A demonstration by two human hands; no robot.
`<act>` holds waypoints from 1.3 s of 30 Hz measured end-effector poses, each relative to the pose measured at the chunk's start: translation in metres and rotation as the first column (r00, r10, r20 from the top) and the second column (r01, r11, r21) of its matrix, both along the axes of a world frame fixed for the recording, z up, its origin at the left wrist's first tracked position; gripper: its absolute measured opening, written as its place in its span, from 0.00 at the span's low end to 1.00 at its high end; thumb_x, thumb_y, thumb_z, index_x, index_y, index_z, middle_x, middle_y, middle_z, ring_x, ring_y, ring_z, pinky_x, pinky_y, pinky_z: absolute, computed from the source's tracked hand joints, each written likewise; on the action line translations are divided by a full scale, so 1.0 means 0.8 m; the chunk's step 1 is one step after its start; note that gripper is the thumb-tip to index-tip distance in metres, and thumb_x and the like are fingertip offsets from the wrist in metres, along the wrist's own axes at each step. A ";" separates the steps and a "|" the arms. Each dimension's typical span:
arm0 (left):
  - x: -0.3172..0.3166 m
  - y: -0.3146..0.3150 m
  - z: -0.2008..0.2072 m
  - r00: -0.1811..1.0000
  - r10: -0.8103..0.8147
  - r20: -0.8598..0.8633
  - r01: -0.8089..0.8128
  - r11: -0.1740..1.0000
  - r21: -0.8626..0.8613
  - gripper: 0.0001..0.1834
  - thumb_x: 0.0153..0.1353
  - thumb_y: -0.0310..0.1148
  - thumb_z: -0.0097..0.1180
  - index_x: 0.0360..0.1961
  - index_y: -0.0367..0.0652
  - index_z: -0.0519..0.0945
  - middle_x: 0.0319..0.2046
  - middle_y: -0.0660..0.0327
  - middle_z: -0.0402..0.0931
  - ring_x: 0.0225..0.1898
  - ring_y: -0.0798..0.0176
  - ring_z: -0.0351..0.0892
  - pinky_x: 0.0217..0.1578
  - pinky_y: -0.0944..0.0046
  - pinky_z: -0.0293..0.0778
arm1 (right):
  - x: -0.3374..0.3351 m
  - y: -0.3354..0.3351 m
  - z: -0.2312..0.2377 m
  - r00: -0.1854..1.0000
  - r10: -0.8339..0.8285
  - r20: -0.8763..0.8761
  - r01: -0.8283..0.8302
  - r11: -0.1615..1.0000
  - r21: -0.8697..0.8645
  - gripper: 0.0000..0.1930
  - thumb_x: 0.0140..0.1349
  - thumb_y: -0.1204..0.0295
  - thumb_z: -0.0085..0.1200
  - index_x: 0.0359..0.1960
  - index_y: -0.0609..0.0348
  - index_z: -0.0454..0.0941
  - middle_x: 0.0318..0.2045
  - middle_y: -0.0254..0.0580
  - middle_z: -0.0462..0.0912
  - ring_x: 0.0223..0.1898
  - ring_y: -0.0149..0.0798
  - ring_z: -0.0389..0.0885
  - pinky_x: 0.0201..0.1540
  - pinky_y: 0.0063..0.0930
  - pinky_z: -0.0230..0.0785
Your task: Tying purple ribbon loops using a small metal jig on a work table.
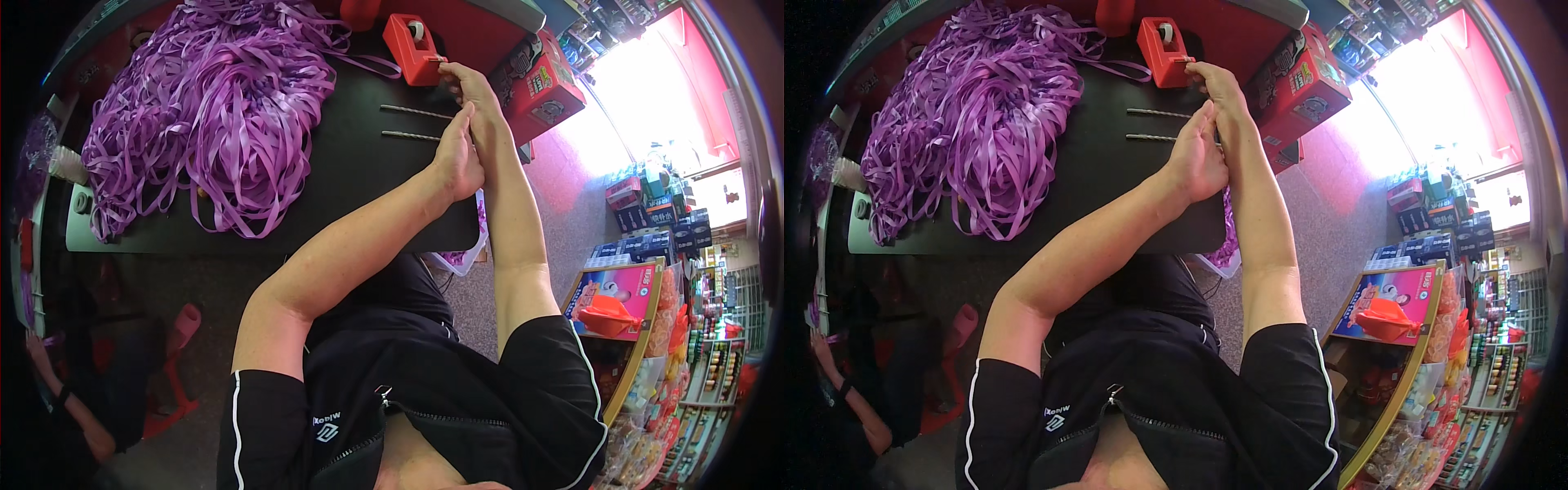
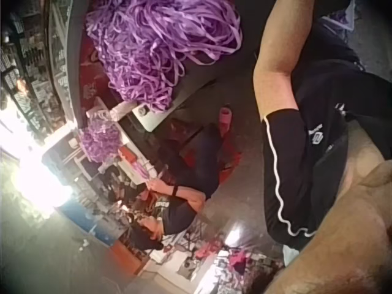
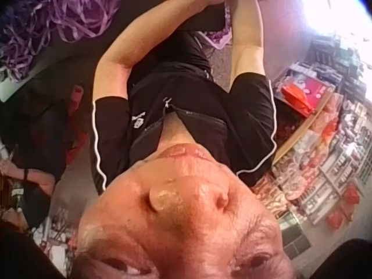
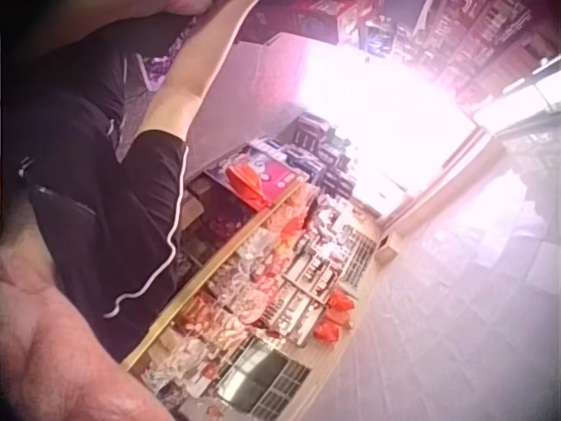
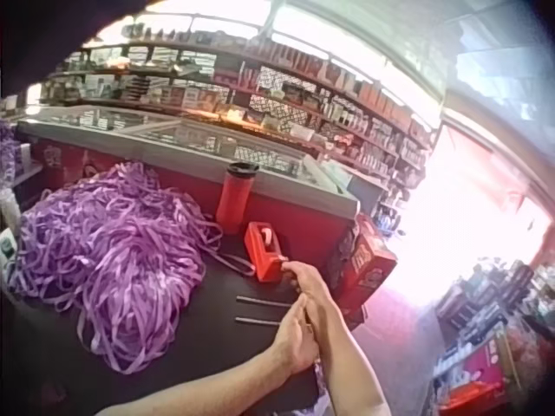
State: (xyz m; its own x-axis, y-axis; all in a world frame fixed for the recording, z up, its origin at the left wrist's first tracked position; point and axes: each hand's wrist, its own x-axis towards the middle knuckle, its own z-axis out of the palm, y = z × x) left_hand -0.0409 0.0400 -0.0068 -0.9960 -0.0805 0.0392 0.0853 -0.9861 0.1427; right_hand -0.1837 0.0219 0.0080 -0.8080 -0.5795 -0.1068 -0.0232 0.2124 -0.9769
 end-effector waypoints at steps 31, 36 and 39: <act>-0.011 0.007 -0.021 0.987 -0.013 0.161 0.048 0.975 -0.217 0.30 0.59 0.52 0.55 0.61 0.56 0.66 0.69 0.33 0.29 0.72 0.40 0.24 0.68 0.46 0.21 | 0.035 0.163 0.034 0.902 0.319 -0.291 -0.321 0.946 0.045 0.16 0.67 0.63 0.49 0.33 0.66 0.81 0.33 0.35 0.80 0.37 0.28 0.75 0.47 0.23 0.64; -0.011 0.009 -0.022 0.985 0.066 0.159 -0.026 0.970 -0.240 0.19 0.61 0.43 0.58 0.52 0.55 0.70 0.65 0.42 0.51 0.70 0.42 0.41 0.68 0.46 0.33 | 0.044 0.167 0.036 0.875 0.310 -0.371 -0.291 0.951 0.107 0.16 0.66 0.64 0.51 0.35 0.67 0.81 0.32 0.39 0.80 0.38 0.31 0.76 0.46 0.25 0.66; -0.010 0.011 -0.021 0.975 0.092 0.203 -0.039 0.968 -0.249 0.14 0.63 0.40 0.57 0.48 0.54 0.71 0.61 0.46 0.59 0.67 0.44 0.49 0.66 0.45 0.40 | 0.044 0.171 0.030 0.884 0.294 -0.364 -0.269 0.956 0.117 0.15 0.65 0.64 0.53 0.36 0.67 0.82 0.32 0.40 0.80 0.39 0.31 0.76 0.45 0.25 0.67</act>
